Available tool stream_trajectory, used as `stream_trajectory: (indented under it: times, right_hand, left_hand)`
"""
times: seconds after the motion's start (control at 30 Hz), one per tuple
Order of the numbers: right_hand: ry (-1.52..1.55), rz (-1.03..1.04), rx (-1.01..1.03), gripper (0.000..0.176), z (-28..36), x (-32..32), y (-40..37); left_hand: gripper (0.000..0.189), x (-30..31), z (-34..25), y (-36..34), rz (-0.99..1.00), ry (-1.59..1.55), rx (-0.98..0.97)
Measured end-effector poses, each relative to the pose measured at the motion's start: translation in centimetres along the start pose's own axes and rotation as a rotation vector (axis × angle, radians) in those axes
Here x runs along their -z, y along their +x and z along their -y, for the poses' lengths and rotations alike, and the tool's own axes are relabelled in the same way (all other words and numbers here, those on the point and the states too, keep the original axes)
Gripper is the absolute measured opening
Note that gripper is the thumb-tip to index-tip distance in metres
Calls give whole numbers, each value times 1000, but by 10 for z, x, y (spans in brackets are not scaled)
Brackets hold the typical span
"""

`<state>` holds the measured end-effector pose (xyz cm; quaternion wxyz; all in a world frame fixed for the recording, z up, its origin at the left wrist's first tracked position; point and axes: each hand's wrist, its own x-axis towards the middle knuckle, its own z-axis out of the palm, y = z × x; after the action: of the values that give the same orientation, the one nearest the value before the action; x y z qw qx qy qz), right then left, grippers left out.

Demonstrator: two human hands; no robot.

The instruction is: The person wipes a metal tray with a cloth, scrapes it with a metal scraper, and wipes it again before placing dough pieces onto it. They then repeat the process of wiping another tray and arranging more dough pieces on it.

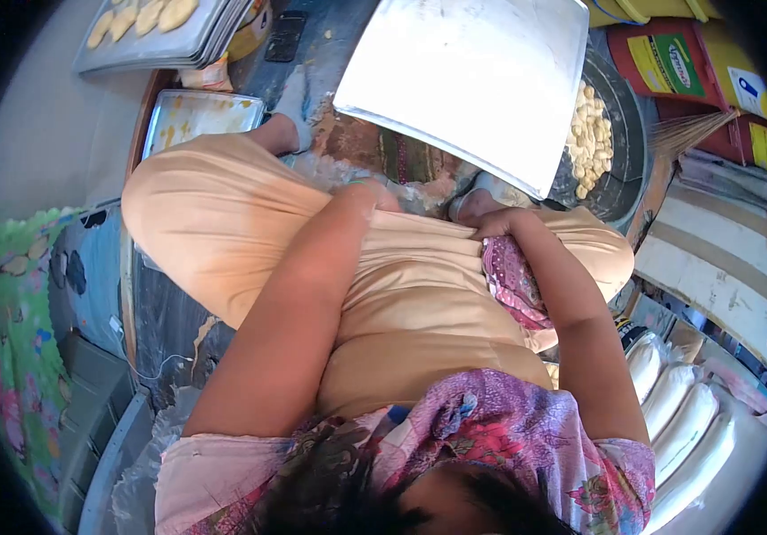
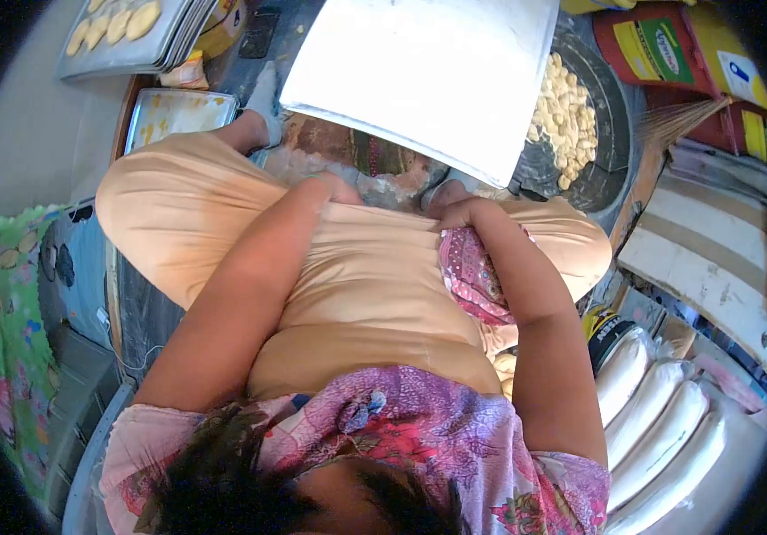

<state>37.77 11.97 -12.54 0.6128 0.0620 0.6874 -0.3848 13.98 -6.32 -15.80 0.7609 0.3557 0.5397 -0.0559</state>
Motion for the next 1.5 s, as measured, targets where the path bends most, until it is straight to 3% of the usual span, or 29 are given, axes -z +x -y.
stream_trajectory:
  times: [0.03,0.07,0.17,0.23,0.33,0.47,0.6,0.67,0.73,0.8,0.87,1.0,1.1,1.2,1.33,1.5]
  right_hand:
    - [-4,3,19,83,-6,-1,6]
    - [-4,4,50,84,-13,-4,12]
    - [-1,14,99,84,-35,-8,29]
    - [-32,-6,-40,82,-8,5,1]
    - [-279,-267,-211,76,56,35,-74]
    - [-86,-353,-257,77,-7,59,-68]
    - [739,-375,-89,77,-91,58,-44]
    - [1330,-580,129,77,-96,47,-23]
    - [1932,-928,551,82,-85,43,9]
    - [2248,-984,692,93,-78,55,16]
    - [2523,-1174,880,88,-80,65,14]
    - [2948,-1252,1305,61,-124,82,-14]
    - [2714,-1453,1490,54,-138,80,-47]
    - [2625,-1681,1492,47,-151,68,-94]
    - [2644,-1705,1610,45,-151,54,-94]
    - [2538,-1725,1545,53,-161,52,-96]
  left_hand:
    - [51,4,8,28,232,-135,69]
    - [51,4,7,31,229,-128,83]
    - [52,0,-4,23,62,53,110]
    - [53,-1,-13,13,-36,147,127]
    - [55,-7,-25,2,-154,239,139]
    - [56,-8,-53,-1,-316,355,113]
    - [58,-13,-80,1,-435,429,88]
    - [59,-17,-92,2,-473,457,80]
    - [60,-20,-99,0,-502,473,71]
    - [61,-23,-103,-8,-526,488,75]
    - [62,-25,-108,-17,-533,499,82]
    - [65,-30,-121,-25,-499,505,127]
    - [67,-33,-131,-30,-474,513,163]
    - [69,-36,-139,-34,-457,515,184]
    - [72,-36,-150,-36,-435,509,203]
    - [76,-34,-161,-38,-410,489,216]
